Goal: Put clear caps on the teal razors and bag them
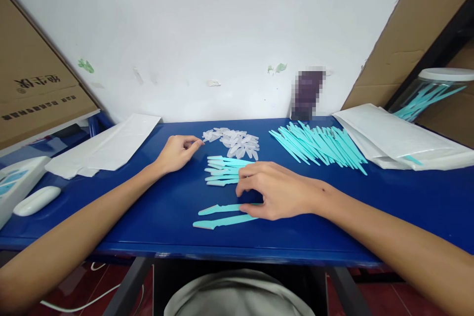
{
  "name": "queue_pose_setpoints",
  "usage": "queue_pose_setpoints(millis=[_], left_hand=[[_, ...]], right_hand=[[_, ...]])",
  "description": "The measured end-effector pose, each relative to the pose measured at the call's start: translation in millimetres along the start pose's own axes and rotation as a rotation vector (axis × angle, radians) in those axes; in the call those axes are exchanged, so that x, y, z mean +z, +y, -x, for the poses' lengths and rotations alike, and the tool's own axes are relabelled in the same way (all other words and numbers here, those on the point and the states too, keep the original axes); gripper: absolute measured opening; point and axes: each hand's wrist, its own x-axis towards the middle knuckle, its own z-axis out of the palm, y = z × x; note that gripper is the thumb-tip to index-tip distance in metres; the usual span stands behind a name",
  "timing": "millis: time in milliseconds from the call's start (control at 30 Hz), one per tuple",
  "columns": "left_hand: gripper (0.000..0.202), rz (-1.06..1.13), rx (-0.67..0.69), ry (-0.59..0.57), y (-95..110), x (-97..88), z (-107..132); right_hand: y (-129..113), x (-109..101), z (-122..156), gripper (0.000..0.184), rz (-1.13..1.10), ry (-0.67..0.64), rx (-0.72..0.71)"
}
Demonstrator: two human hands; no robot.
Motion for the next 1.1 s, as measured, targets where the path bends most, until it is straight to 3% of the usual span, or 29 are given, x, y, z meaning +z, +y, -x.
queue_pose_setpoints(millis=[100,267,500,667,867,1100], left_hand=[[0.044,-0.085,-0.023,0.011,-10,-1.3,-4],[0.042,-0.292,0.089,0.046,-20,-1.6,-12],[0.047,-0.240,-0.006,0.003,-26,0.8,-18],[0.051,-0.363,0.172,-0.092,-33,2.6,-21],[0.049,-0.420,0.201,-0.170,-37,1.8,-21],[0.045,-0.470,0.293,-0.240,-21,-12.1,-11]], right_hand=[[0,3,-2,0.013,-0.024,-0.026,0.023],[4,3,-5,0.010,-0.058,-0.034,0.100],[-2,-4,-6,0.007,-0.063,-0.077,0.209],[0,-2,-5,0.005,-0.049,-0.082,0.170],[3,3,-5,0.007,0.016,-0.002,0.105],[0,0,-3,0.011,0.111,0.071,0.088]])
